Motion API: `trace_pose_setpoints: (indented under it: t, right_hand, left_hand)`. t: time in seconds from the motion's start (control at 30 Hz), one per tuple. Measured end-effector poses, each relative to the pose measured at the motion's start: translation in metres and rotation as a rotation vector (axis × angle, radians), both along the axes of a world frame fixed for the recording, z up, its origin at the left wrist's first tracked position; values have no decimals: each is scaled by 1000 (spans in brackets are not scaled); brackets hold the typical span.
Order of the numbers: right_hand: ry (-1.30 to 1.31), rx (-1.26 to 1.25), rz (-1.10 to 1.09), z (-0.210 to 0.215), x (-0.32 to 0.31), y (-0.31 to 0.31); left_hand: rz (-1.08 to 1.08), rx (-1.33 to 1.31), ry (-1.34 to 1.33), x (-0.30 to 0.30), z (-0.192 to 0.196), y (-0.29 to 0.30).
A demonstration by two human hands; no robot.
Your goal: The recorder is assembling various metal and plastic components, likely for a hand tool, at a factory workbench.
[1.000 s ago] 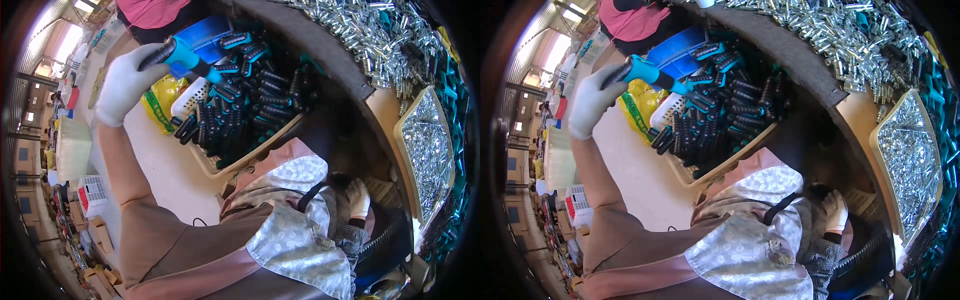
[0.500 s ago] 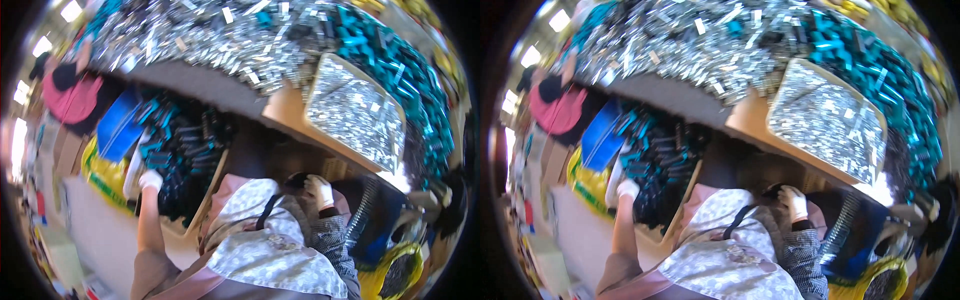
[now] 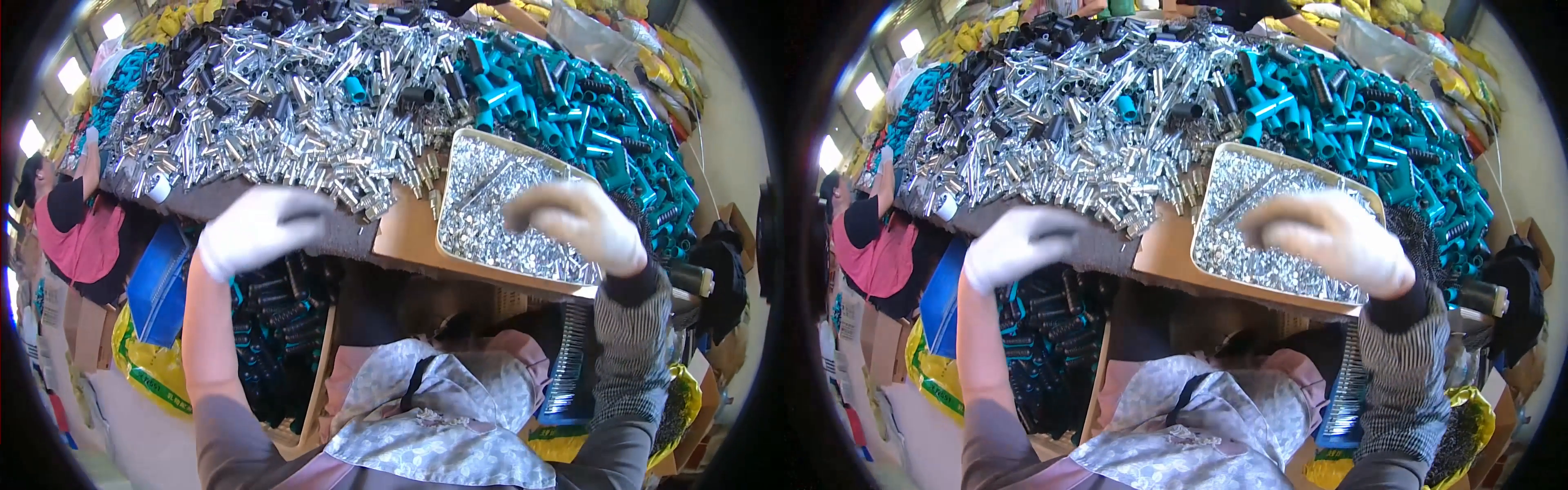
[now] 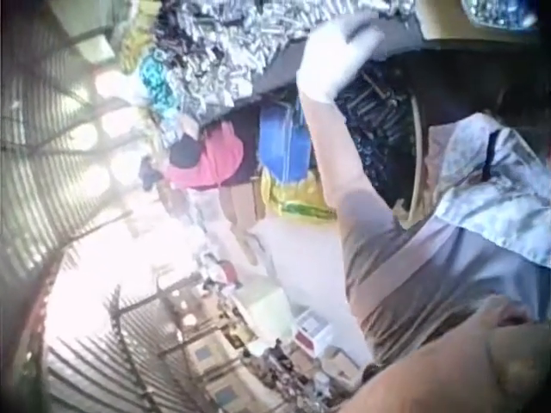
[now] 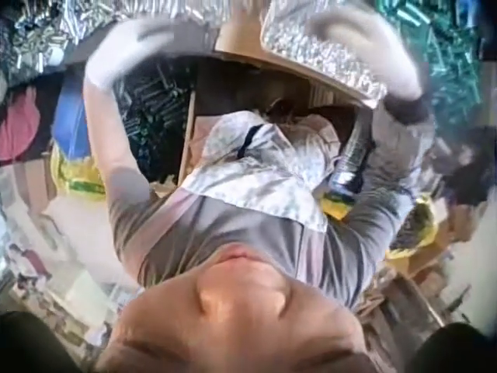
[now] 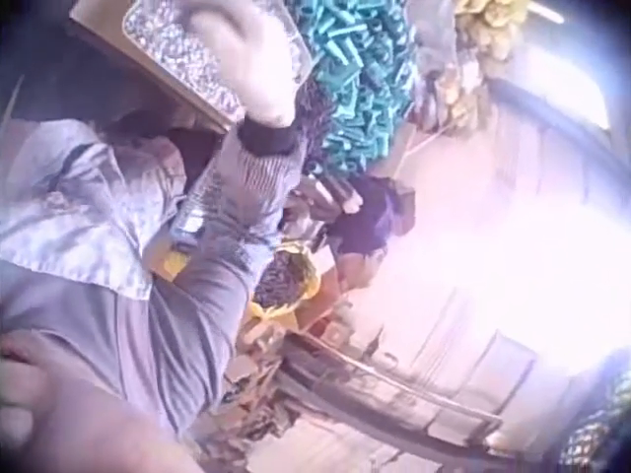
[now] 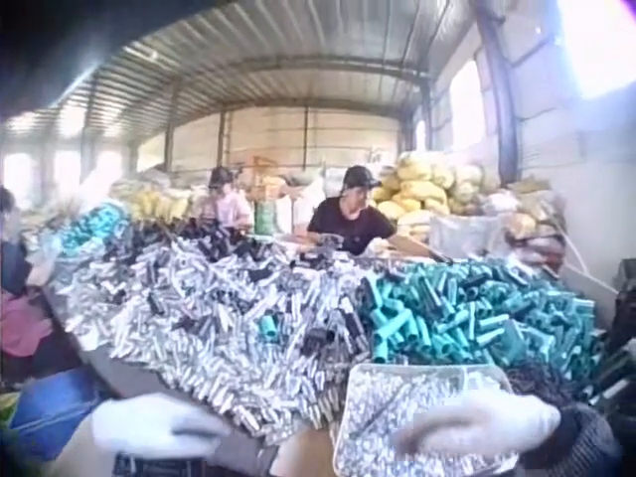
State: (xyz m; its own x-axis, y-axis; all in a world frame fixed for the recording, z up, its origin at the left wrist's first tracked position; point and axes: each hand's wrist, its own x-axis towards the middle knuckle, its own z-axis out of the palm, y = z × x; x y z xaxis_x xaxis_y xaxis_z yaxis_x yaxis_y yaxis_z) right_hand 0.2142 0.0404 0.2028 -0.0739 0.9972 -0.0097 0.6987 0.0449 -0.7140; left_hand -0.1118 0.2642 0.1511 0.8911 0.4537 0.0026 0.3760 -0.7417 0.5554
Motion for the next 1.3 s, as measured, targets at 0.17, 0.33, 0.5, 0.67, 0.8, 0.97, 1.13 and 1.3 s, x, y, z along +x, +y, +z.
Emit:
trace_pose_setpoints:
  t: [0.17, 0.33, 0.5, 0.67, 0.8, 0.97, 1.13, 1.3]
  right_hand:
    - [-397, 305, 71, 10, 20, 104]
    - [-847, 237, -50, -30, 47, 194]
    - [-935, 205, -236, -27, 108, 240]
    - [-881, 229, -117, -35, 134, 260]
    - [-1253, -85, -250, -68, 105, 274]
    - [-1097, -397, -526, -68, 88, 292]
    - [-979, -378, -535, -79, 96, 277]
    - [-1039, -308, -479, -78, 91, 274]
  left_hand:
    - [90, 432, 189, 107, -1, 95]
    - [197, 477, 364, 213, -65, 134]
    - [242, 446, 232, 209, -80, 153]
    - [450, 21, -304, 109, -19, 139]
    - [495, -275, -599, 64, -2, 109]
    - [469, -428, -799, 31, -8, 72]
    - [425, -558, -941, 9, -17, 36]
    - [451, -612, -1004, -11, -21, 11]
